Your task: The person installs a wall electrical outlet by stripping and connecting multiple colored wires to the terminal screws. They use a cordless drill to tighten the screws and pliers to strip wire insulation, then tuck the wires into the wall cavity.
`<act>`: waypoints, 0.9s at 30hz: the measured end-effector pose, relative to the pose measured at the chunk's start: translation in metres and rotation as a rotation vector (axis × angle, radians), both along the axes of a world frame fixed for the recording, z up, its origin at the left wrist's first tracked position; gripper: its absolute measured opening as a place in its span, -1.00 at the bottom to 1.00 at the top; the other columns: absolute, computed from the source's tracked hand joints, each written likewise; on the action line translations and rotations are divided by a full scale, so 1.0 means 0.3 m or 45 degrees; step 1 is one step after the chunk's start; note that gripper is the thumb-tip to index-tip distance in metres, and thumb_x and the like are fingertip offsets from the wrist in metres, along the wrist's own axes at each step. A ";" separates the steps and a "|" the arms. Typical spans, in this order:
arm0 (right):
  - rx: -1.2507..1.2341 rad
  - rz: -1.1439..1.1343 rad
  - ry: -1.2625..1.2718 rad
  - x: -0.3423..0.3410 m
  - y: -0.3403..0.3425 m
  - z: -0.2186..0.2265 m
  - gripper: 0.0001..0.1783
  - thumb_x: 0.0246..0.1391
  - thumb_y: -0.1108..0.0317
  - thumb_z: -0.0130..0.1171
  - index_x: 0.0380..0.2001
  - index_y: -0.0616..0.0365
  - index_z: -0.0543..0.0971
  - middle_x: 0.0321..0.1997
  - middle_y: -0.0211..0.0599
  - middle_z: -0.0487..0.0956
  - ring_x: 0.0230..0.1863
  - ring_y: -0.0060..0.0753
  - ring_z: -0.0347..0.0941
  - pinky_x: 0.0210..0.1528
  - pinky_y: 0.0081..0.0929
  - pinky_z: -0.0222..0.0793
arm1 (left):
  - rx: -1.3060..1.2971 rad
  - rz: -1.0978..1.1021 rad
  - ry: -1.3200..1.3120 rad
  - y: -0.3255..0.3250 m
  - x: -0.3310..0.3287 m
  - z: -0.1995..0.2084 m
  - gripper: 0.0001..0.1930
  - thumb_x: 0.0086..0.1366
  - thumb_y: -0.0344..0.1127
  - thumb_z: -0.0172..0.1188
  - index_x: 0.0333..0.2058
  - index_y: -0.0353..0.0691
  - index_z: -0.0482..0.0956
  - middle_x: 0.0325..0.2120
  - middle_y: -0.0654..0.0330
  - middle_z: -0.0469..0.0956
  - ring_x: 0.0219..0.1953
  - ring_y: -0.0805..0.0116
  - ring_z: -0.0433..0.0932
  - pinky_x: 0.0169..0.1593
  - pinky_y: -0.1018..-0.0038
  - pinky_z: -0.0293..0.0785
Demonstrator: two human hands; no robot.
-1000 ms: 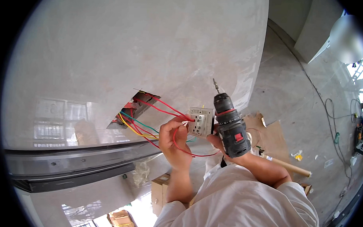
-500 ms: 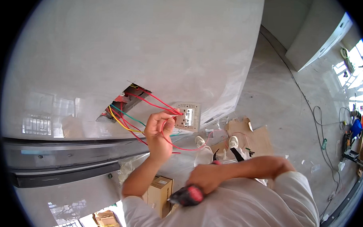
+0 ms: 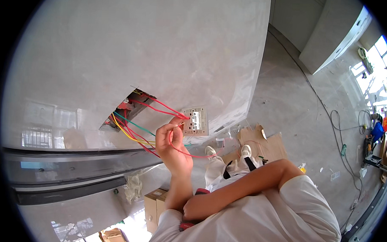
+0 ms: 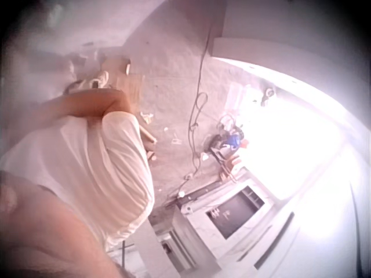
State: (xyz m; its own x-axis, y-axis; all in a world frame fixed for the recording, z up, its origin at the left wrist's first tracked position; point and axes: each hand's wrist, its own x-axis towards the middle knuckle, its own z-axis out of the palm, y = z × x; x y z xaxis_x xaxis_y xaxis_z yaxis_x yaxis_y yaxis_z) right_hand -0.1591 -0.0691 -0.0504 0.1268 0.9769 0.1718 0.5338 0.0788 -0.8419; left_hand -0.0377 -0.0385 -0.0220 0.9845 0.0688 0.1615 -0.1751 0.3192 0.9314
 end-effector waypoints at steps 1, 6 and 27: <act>0.217 -0.172 0.013 0.006 -0.051 -0.013 -0.75 0.03 0.29 0.26 -0.28 0.26 0.64 -0.18 -0.03 0.69 -0.04 0.08 0.61 0.04 -0.05 0.51 | -0.007 -0.012 0.011 0.016 0.005 0.003 -0.85 0.38 -0.48 0.27 -0.13 -0.28 0.51 0.04 -0.13 0.62 0.10 0.17 0.56 0.28 0.19 0.38; 0.414 -1.425 0.650 -0.022 -0.552 -0.347 -0.72 -0.01 0.56 0.33 -0.16 0.20 0.68 -0.05 -0.16 0.69 -0.15 -0.11 0.65 -0.10 -0.25 0.58 | 0.051 -0.023 0.015 0.070 -0.009 0.009 -0.87 0.40 -0.48 0.25 -0.12 -0.26 0.54 0.09 -0.13 0.59 0.14 0.13 0.54 0.30 0.14 0.37; -0.479 -1.635 0.298 -0.487 -0.885 -1.283 -0.81 0.11 0.36 0.26 -0.19 0.07 0.68 -0.20 -0.07 0.66 -0.08 0.13 0.58 -0.01 -0.02 0.51 | 0.278 -0.316 -0.246 0.035 -0.152 0.054 -0.76 0.40 -0.25 0.29 -0.09 -0.26 0.56 -0.13 0.02 0.54 -0.21 0.22 0.52 -0.11 0.30 0.48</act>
State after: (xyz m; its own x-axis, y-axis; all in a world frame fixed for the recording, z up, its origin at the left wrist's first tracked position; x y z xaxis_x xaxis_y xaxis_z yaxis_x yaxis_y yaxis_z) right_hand -0.3052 -0.3345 -0.4354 0.9649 0.1310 -0.2276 -0.1011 -0.6146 -0.7823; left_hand -0.0834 -0.0281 -0.0058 0.9170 -0.2241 0.3299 -0.2962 0.1715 0.9396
